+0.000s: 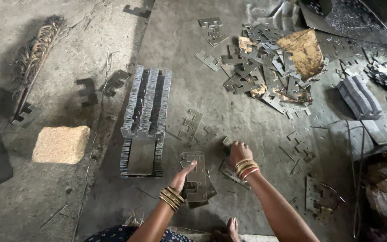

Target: The person sits on the floor and sorts small, flat metal pieces from a scattered pile. They pick up the pieces one by one, align them, and stack them into neat piles. The person continues this repetitive sorting and stacking process throughout the video.

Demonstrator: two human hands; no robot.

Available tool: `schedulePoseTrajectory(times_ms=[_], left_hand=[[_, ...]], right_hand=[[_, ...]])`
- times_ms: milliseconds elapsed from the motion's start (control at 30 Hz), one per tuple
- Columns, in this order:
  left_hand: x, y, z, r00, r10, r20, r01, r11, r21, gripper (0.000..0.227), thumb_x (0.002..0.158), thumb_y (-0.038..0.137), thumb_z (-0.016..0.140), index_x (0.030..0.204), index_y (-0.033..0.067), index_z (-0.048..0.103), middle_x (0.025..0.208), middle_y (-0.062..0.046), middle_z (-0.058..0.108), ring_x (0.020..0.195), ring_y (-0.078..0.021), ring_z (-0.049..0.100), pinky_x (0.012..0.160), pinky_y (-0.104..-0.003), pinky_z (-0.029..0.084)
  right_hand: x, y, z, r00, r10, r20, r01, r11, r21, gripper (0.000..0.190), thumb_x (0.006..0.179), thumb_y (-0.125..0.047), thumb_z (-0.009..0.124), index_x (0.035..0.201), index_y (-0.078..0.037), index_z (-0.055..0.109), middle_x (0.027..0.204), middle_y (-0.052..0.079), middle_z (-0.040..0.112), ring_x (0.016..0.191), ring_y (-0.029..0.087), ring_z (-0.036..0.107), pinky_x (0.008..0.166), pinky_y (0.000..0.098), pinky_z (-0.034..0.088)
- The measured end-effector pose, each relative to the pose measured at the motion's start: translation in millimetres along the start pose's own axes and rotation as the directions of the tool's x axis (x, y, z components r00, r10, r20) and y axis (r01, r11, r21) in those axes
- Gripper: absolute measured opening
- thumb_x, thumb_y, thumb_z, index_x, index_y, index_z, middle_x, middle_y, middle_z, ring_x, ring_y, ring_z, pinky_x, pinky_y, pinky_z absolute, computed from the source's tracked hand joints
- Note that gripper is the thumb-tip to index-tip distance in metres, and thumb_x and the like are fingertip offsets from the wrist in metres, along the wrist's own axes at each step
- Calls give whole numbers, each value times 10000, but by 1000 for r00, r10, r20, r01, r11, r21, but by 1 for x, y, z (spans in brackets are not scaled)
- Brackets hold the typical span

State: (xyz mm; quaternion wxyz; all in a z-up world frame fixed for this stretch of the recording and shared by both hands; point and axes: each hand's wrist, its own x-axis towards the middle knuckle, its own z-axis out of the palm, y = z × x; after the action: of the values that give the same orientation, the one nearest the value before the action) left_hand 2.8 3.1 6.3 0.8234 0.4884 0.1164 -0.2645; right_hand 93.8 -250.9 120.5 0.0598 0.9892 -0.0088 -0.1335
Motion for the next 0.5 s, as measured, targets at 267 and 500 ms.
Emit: schedulePoseTrajectory(times_ms=[267,500], left_hand=[[-20,16,10,986,-157,63,168,938,-303,941,921,635,674,1511,-61,444,1483,-249,498,1284,-343,490,1150,-512,354],[13,-10,-5,976,217,23,-215,975,-52,906,929,602,605,1566,7,356,1680,-84,320,1558,-164,253,1268,-348,159]], right_hand=[[-96,10,-58,466,-501,-729,751,660,27,441,857,-74,629,1292,-53,566,1260,198,671,1177,380,654,985,457,562],[-101,35,-18,963,-270,-25,269,942,199,670,771,-167,766,1383,-56,517,1352,182,578,1239,376,567,1007,458,521]])
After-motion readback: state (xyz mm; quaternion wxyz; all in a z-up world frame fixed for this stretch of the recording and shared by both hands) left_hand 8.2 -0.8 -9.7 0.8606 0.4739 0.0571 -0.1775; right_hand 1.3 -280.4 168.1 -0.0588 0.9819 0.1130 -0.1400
